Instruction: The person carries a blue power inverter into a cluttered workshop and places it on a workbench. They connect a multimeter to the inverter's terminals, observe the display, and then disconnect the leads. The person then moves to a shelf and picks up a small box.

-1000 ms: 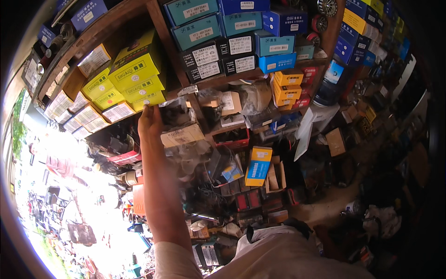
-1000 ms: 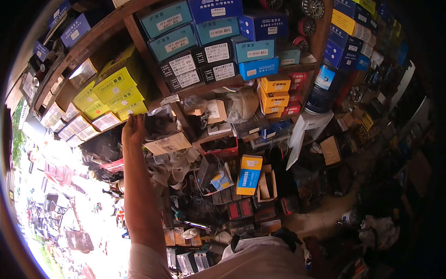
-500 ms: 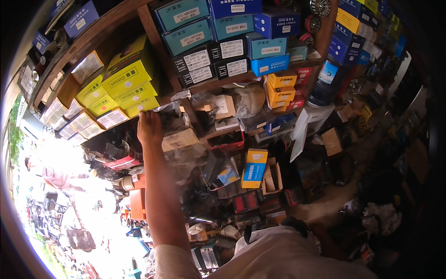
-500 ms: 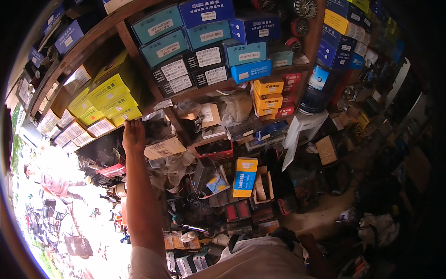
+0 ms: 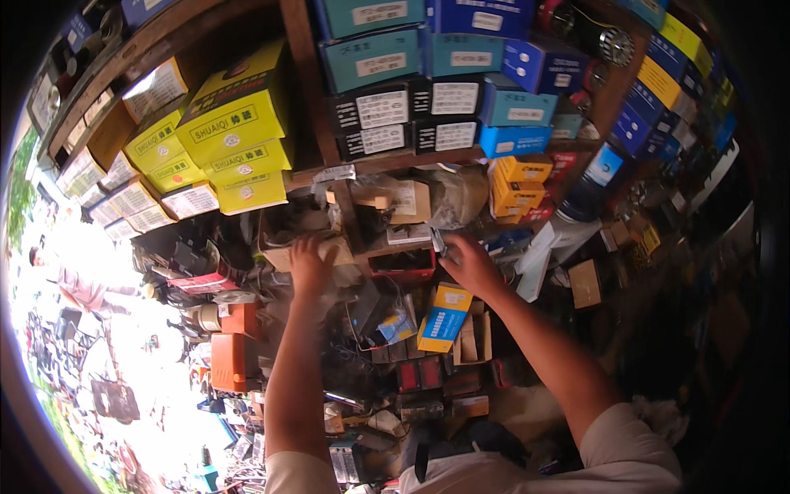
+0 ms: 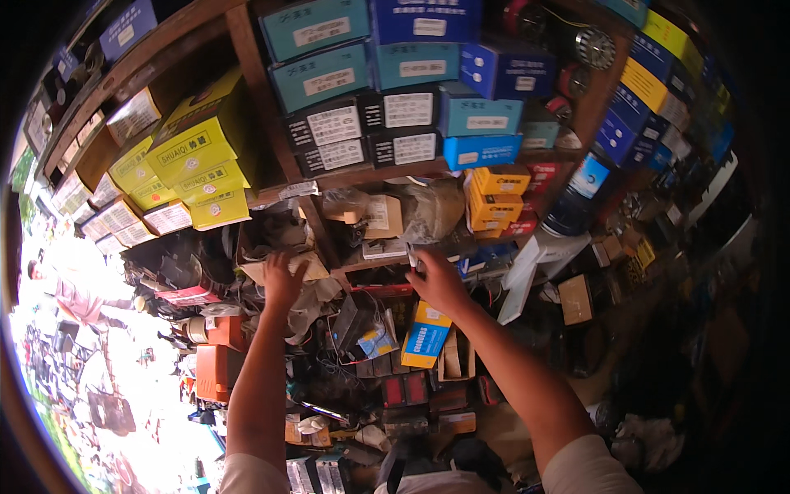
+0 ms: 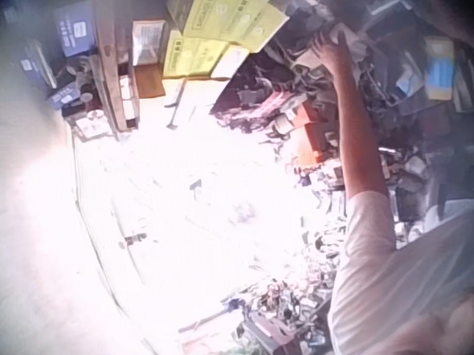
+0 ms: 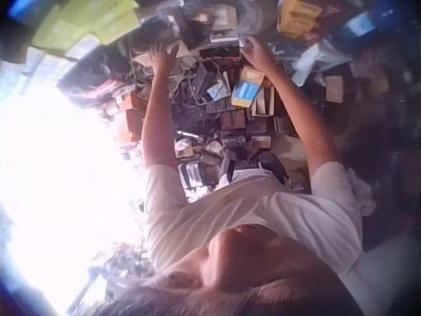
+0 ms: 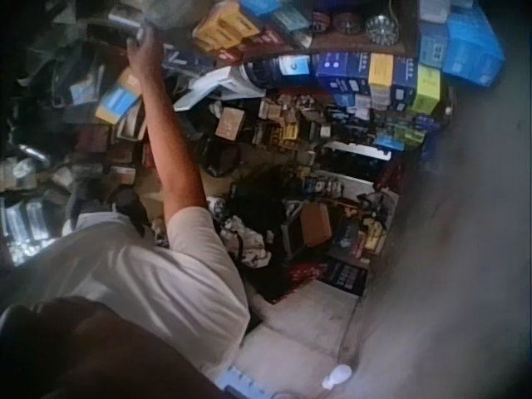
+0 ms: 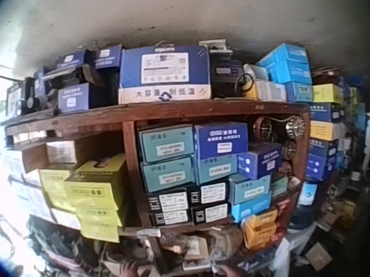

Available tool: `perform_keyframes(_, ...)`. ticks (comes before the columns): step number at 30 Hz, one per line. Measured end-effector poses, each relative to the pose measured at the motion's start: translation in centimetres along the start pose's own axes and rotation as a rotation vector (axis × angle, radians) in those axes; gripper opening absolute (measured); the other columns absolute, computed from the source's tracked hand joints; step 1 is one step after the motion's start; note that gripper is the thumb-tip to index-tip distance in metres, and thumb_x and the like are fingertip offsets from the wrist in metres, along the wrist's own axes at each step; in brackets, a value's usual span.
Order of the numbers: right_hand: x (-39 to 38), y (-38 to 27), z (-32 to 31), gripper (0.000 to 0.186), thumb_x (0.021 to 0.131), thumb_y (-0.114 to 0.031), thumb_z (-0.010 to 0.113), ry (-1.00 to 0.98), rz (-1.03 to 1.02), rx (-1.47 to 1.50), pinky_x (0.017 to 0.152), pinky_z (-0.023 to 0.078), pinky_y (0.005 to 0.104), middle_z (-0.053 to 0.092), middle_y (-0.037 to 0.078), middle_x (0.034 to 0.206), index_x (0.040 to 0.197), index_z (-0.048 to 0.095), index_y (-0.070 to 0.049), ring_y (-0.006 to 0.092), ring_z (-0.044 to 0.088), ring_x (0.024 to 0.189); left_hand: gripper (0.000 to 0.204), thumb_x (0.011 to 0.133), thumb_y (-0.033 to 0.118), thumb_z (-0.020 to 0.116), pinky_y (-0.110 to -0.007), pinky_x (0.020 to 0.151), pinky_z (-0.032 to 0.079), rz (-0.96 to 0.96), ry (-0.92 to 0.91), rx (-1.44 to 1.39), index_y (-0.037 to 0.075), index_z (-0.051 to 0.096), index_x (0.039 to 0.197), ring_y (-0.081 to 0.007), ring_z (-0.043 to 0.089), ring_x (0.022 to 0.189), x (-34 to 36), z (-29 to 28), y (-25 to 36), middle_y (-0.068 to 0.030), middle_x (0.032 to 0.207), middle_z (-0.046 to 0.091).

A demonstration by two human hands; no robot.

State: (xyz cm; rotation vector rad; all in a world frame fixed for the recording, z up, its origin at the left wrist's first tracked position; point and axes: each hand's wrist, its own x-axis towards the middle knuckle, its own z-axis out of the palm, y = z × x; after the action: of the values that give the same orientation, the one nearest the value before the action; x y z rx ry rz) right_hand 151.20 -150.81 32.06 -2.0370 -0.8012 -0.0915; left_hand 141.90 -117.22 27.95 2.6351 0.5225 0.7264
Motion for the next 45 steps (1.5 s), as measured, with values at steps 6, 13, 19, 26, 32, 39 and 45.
perform_keyframes(6, 12.0, -2.0, 5.2, 0.050, 0.075, -0.013, 0.071, 0.039, -0.372, -0.415, 0.084, 0.049, 0.0435, 0.051, 0.018, 0.123, 0.121, 0.052, -0.007, 0.0367, 0.055, 0.107, 0.068, 0.073, 0.033, 0.072, -0.051, 0.110, 0.021, 0.046, -0.004, 0.071, 0.006, 0.046, 0.130, -0.0393, 0.029, 0.131, -1.1, 1.1, 2.9, -0.0172, 0.134, 0.043)
perform_keyframes(13, 16.4, 0.9, 7.7, 0.034, 0.076, -0.024, 0.072, 0.017, -0.349, -0.338, 0.065, 0.050, 0.0456, 0.064, 0.017, 0.078, 0.102, 0.057, -0.008, 0.0376, 0.063, 0.076, 0.073, 0.071, 0.031, 0.074, -0.052, 0.110, 0.021, 0.065, -0.006, 0.056, 0.007, 0.043, 0.132, -0.0401, 0.028, 0.132, -1.1, 1.6, 2.2, -0.0178, 0.135, 0.041)
perform_keyframes(19, 16.8, 0.1, 6.5, 0.034, 0.077, -0.025, 0.072, 0.030, -0.318, -0.354, 0.065, 0.050, 0.0459, 0.065, 0.016, 0.082, 0.103, 0.058, -0.010, 0.0365, 0.064, 0.077, 0.073, 0.071, 0.031, 0.074, -0.052, 0.111, 0.021, 0.064, -0.012, 0.007, 0.005, 0.043, 0.131, -0.0406, 0.027, 0.133, -1.1, 0.8, 2.3, -0.0176, 0.135, 0.041)
perform_keyframes(26, 17.5, -3.6, 7.6, 0.018, 0.076, -0.015, 0.069, 0.211, -0.376, -0.315, 0.065, 0.050, 0.0433, 0.065, 0.017, 0.078, 0.085, 0.059, -0.002, 0.0362, 0.064, 0.075, 0.072, 0.070, 0.029, 0.075, -0.053, 0.111, 0.020, 0.063, -0.008, 0.015, 0.005, 0.043, 0.131, -0.0404, 0.025, 0.134, -1.1, 0.9, 2.4, -0.0173, 0.134, 0.041)
perform_keyframes(32, 20.4, -2.2, 12.0, 0.014, 0.077, -0.007, 0.063, 0.310, -0.365, -0.154, 0.074, 0.049, 0.0437, 0.064, 0.021, 0.086, 0.089, 0.063, 0.000, 0.0392, 0.062, 0.085, 0.073, 0.070, 0.030, 0.075, -0.053, 0.111, 0.018, 0.039, -0.012, 0.047, 0.005, 0.043, 0.131, -0.0398, 0.025, 0.134, -1.2, 0.6, 2.3, -0.0175, 0.134, 0.040)
perform_keyframes(39, 26.9, 1.4, 13.0, 0.025, 0.082, -0.012, 0.063, -0.153, -0.096, -0.083, 0.086, 0.046, 0.0396, 0.063, 0.020, 0.106, 0.104, 0.062, 0.000, 0.0339, 0.059, 0.100, 0.075, 0.069, 0.030, 0.074, -0.055, 0.111, 0.018, 0.028, -0.011, 0.008, 0.006, 0.043, 0.132, -0.0378, 0.024, 0.136, -0.8, 1.5, 3.1, -0.0156, 0.136, 0.040)
perform_keyframes(45, 27.4, 2.2, 12.6, 0.025, 0.083, -0.013, 0.063, -0.293, -0.026, 0.021, 0.086, 0.046, 0.0388, 0.063, 0.019, 0.107, 0.104, 0.062, 0.000, 0.0323, 0.058, 0.100, 0.074, 0.070, 0.031, 0.074, -0.054, 0.111, 0.018, 0.022, -0.019, 0.021, 0.005, 0.042, 0.131, -0.0399, 0.024, 0.135, -1.0, 1.2, 2.7, -0.0168, 0.135, 0.039)
